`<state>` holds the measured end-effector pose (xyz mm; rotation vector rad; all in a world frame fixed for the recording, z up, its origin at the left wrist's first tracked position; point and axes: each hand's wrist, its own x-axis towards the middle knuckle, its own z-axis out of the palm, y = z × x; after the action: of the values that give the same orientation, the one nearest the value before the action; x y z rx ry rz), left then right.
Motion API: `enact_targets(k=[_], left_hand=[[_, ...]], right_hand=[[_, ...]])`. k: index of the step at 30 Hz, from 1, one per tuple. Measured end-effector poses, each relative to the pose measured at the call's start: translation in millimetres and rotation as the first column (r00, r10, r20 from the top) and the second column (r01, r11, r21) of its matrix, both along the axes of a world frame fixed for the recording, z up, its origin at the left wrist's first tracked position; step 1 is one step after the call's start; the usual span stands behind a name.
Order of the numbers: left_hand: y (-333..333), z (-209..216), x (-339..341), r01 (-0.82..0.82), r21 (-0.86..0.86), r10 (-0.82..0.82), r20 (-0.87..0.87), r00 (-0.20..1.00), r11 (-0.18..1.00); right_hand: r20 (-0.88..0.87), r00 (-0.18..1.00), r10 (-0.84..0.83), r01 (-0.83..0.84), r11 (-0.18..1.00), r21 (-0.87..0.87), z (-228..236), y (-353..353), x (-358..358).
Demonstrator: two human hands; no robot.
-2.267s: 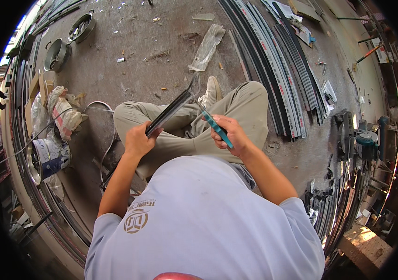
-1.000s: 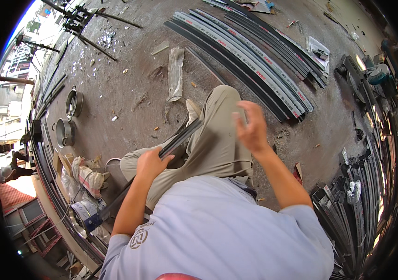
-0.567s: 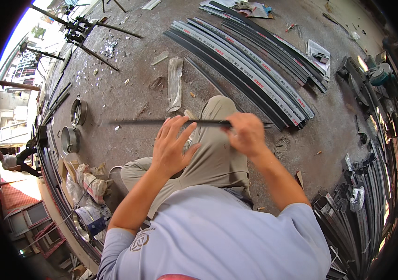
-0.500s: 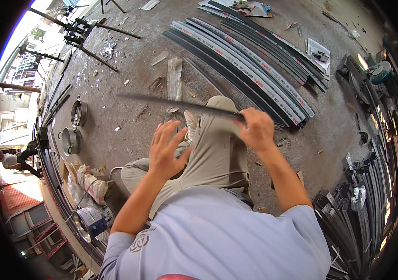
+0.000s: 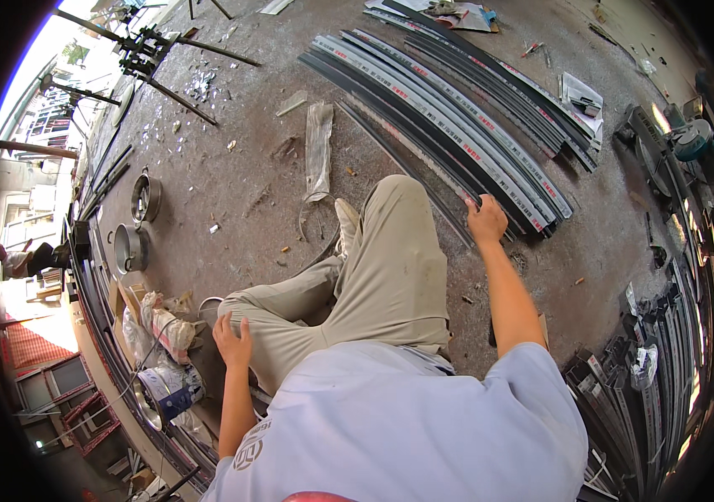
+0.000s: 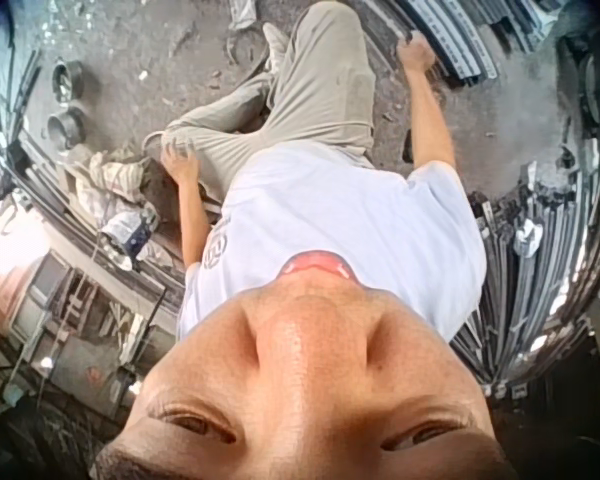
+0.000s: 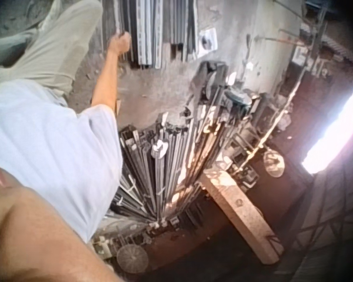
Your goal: The person sits on the floor and repeatedly picks up long metal profiles, peels off protective film, and inserts smaller plastic or rubber strips into the profile channels. The person handles the profiles one at a time, peeling and inserting components before setting them aside.
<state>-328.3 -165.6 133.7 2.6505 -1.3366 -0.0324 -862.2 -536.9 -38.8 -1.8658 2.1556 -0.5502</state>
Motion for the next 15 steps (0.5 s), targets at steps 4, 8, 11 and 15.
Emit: enact_targets(k=[4, 8, 11, 15], left_hand=[[25.8, -26.4, -11.0, -0.012, -0.062, 0.011, -0.017, 1.0, 0.998], [15.7, -33.6, -10.0, -0.015, -0.065, 0.015, 0.006, 1.0, 0.998], [8.2, -33.6, -6.8, 0.005, -0.037, -0.004, 0.024, 1.0, 0.999], [9.6, -34.6, -6.3, -0.016, -0.024, 0.017, 0.045, 0.999, 1.0]], right_hand=[[0.023, 1.0, -0.008, 0.008, 1.0, -0.01, -28.4, -5.0, 10.0], [0.035, 0.997, 0.066, -0.064, 0.997, -0.052, -65.7, -8.9, 6.7], [0.01, 0.992, 0.129, -0.129, 0.991, -0.03, -88.9, -6.3, 4.3], [-0.082, 0.982, 0.171, -0.168, 0.985, 0.044, -100.6, 2.3, 9.0]])
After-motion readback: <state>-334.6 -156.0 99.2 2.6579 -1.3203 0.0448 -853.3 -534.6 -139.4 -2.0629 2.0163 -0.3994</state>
